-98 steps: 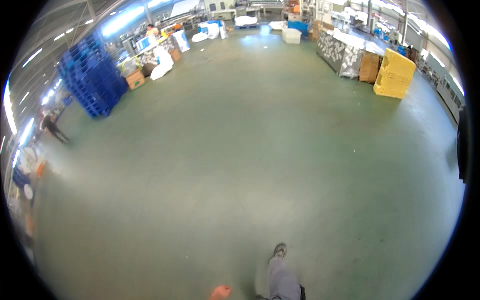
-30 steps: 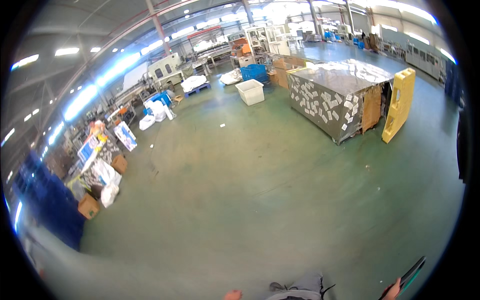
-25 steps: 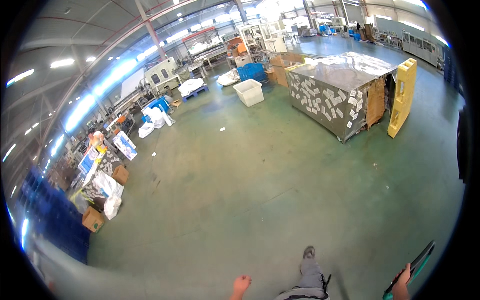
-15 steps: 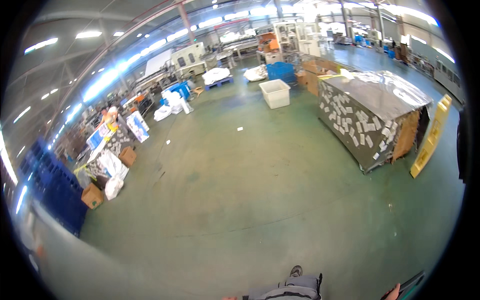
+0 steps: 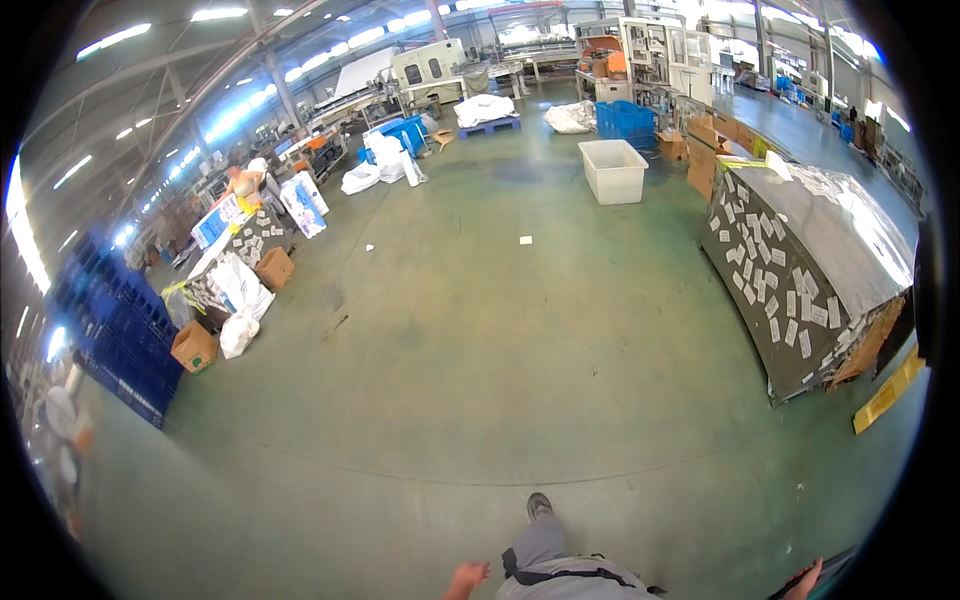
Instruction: The person operates a manual pallet jack to move a large, shrink-wrapped pallet of white items across a warehouse floor. They navigate around obstacles, including stacked crates and pipes, and reposition the pallet multiple times.
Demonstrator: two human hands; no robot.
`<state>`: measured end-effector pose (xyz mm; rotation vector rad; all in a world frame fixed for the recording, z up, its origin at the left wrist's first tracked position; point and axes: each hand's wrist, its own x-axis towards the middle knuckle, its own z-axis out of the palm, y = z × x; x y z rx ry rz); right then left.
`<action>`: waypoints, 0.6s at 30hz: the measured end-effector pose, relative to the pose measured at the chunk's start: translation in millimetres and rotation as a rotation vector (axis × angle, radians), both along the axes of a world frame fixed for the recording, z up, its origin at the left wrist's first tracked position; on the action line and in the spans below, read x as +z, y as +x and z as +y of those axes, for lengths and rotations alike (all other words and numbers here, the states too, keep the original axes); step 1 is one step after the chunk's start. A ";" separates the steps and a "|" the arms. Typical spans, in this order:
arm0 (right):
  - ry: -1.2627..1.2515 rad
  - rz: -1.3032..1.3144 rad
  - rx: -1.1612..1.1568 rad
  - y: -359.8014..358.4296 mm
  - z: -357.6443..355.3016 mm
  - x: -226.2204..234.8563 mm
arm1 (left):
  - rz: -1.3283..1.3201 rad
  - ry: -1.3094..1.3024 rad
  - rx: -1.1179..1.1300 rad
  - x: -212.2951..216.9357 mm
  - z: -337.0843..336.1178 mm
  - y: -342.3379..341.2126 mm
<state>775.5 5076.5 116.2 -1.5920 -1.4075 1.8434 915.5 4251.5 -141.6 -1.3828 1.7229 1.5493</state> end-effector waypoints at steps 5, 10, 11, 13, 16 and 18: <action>0.029 0.335 0.170 -137.2 -2.9 -8.3 | 0.063 -0.207 -0.174 33.2 -77.2 -154.1; 0.069 0.126 -0.047 -262.4 -69.2 11.9 | 0.140 -0.291 -0.204 68.1 -145.1 -294.9; 0.037 0.137 0.004 -282.2 -75.0 19.9 | 0.165 -0.305 -0.232 71.3 -147.0 -319.9; 0.029 0.230 0.097 -329.3 -90.3 28.6 | 0.163 -0.236 -0.136 70.7 -146.7 -361.3; 0.115 0.307 0.091 -425.1 -133.3 44.9 | 0.106 -0.139 -0.099 64.9 -140.5 -404.8; 0.015 0.288 0.091 -481.1 -154.4 57.1 | 0.060 -0.068 -0.129 63.8 -139.8 -417.2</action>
